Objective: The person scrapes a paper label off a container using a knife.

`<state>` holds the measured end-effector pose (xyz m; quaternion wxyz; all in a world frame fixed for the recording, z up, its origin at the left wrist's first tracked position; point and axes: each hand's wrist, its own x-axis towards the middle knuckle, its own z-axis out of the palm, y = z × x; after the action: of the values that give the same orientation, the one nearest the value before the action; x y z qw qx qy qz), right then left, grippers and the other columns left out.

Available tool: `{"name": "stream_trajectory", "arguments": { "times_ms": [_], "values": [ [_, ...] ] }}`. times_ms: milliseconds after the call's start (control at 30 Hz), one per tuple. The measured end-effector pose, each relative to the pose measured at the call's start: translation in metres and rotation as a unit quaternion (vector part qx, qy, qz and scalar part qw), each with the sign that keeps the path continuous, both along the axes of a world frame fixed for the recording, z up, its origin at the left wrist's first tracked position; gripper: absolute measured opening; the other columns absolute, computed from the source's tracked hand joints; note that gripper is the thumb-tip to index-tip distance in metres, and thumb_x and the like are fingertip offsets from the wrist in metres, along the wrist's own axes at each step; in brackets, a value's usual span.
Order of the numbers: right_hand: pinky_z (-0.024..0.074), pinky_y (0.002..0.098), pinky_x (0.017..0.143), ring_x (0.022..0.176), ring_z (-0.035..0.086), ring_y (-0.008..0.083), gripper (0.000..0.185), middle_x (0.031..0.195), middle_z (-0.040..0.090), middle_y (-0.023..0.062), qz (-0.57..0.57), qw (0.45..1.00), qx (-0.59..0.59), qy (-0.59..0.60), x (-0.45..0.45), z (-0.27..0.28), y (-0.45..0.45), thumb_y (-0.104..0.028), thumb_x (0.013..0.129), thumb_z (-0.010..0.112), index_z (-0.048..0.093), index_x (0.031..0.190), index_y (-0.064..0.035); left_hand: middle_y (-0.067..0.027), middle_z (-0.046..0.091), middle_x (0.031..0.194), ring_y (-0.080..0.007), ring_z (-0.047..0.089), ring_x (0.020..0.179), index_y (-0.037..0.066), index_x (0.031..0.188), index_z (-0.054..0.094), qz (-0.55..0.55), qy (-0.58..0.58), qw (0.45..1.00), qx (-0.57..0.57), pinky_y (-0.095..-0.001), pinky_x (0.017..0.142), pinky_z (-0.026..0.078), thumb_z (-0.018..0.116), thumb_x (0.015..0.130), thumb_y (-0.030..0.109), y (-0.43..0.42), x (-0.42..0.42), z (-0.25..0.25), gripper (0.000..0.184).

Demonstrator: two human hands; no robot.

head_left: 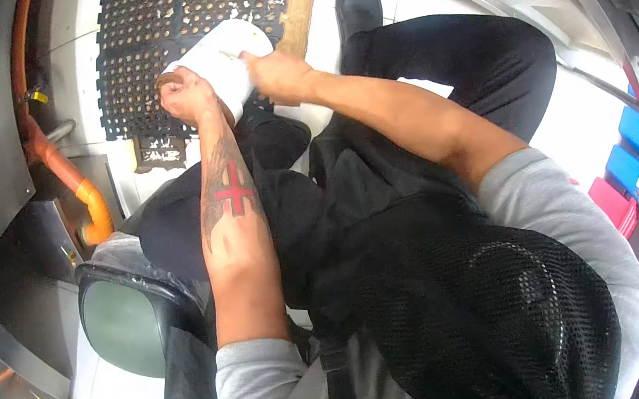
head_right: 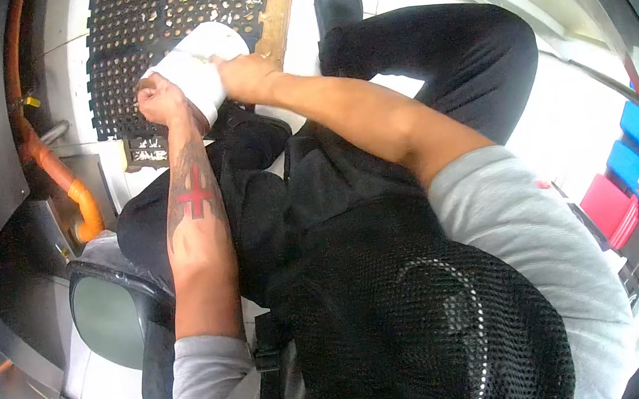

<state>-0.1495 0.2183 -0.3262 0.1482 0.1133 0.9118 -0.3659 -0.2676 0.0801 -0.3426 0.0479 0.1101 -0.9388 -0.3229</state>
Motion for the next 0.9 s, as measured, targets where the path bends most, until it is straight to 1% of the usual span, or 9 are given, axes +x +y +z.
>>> {"name": "stream_trajectory", "arguments": {
  "times_ms": [100,200,333,467,567,633,700,833,900],
  "values": [
    [0.0552,0.0536,0.074,0.084,0.070,0.0414,0.033,0.086,0.069,0.0283,-0.058,0.998,0.010,-0.039,-0.018,-0.012,0.006,-0.016,0.095,0.046,0.049,0.124,-0.0005,-0.0228,0.062,0.083,-0.0360,0.060,0.080,0.000,0.066,0.049,-0.014,-0.041,0.999,0.033,-0.0478,0.078,0.046,0.064,0.086,0.040,0.000,-0.003,0.003,0.047],
    [0.0549,0.0536,0.075,0.085,0.070,0.0419,0.034,0.088,0.070,0.0278,0.011,0.998,0.030,-0.057,-0.022,-0.015,0.011,-0.017,0.096,0.043,0.049,0.125,0.0008,-0.0202,0.062,0.076,-0.0371,0.060,0.069,0.000,0.067,0.051,-0.024,-0.040,0.999,0.026,-0.0471,0.073,0.047,0.065,0.086,0.040,-0.003,-0.006,-0.002,0.047],
    [0.0549,0.0492,0.085,0.098,0.069,0.0393,0.041,0.103,0.069,0.0273,-0.050,0.991,0.026,-0.120,-0.027,-0.020,0.025,-0.012,0.094,0.042,0.047,0.134,-0.0018,-0.0194,0.061,0.069,-0.0375,0.060,0.066,-0.001,0.066,0.051,0.008,0.010,1.000,0.020,-0.0470,0.070,0.048,0.065,0.086,0.040,-0.001,-0.012,-0.003,0.047],
    [0.0539,0.0504,0.087,0.099,0.068,0.0417,0.038,0.104,0.068,0.0289,0.028,0.994,0.018,-0.103,-0.029,0.015,0.008,-0.012,0.093,0.042,0.050,0.129,-0.0024,-0.0201,0.061,0.069,-0.0371,0.061,0.069,-0.002,0.063,0.051,-0.015,-0.012,1.000,0.024,-0.0472,0.071,0.048,0.065,0.084,0.037,-0.001,-0.006,-0.001,0.046],
    [0.0529,0.0525,0.087,0.099,0.068,0.0412,0.037,0.105,0.068,0.0289,0.024,0.996,-0.011,-0.086,-0.019,0.036,-0.012,-0.013,0.095,0.039,0.051,0.128,-0.0027,-0.0204,0.061,0.070,-0.0369,0.061,0.069,-0.001,0.061,0.051,0.004,0.006,0.999,0.054,-0.0472,0.071,0.048,0.066,0.083,0.035,-0.004,-0.006,-0.002,0.045],
    [0.0527,0.0525,0.088,0.100,0.068,0.0418,0.037,0.106,0.068,0.0290,-0.008,0.995,0.002,-0.100,-0.019,-0.007,0.006,-0.013,0.095,0.037,0.050,0.128,-0.0027,-0.0208,0.061,0.071,-0.0369,0.061,0.069,-0.001,0.060,0.051,0.012,0.013,0.998,0.064,-0.0473,0.071,0.048,0.066,0.083,0.034,-0.006,-0.002,0.005,0.045],
    [0.0525,0.0526,0.088,0.100,0.068,0.0424,0.036,0.106,0.068,0.0292,-0.041,0.994,0.018,-0.103,-0.033,0.001,0.012,-0.014,0.096,0.036,0.050,0.127,-0.0026,-0.0201,0.062,0.071,-0.0369,0.061,0.068,-0.001,0.062,0.053,0.030,-0.025,0.998,0.043,-0.0474,0.072,0.048,0.065,0.083,0.035,-0.002,-0.005,0.009,0.043],
    [0.0528,0.0518,0.088,0.101,0.068,0.0420,0.033,0.106,0.069,0.0271,0.037,0.994,0.017,-0.100,-0.018,0.011,-0.001,-0.015,0.097,0.038,0.048,0.127,-0.0040,-0.0207,0.066,0.074,-0.0368,0.065,0.071,-0.001,0.066,0.055,0.060,-0.074,0.994,0.053,-0.0473,0.072,0.049,0.065,0.083,0.037,-0.006,-0.009,0.013,0.043],
    [0.0548,0.0558,0.071,0.078,0.069,0.0458,0.027,0.080,0.069,0.0262,-0.030,1.000,-0.007,0.006,-0.020,-0.009,0.001,-0.020,0.097,0.042,0.049,0.116,-0.0020,-0.0221,0.067,0.076,-0.0370,0.066,0.071,-0.002,0.067,0.055,0.060,-0.059,0.994,0.068,-0.0484,0.071,0.049,0.065,0.083,0.037,-0.005,-0.018,0.007,0.044]
  ]
}}
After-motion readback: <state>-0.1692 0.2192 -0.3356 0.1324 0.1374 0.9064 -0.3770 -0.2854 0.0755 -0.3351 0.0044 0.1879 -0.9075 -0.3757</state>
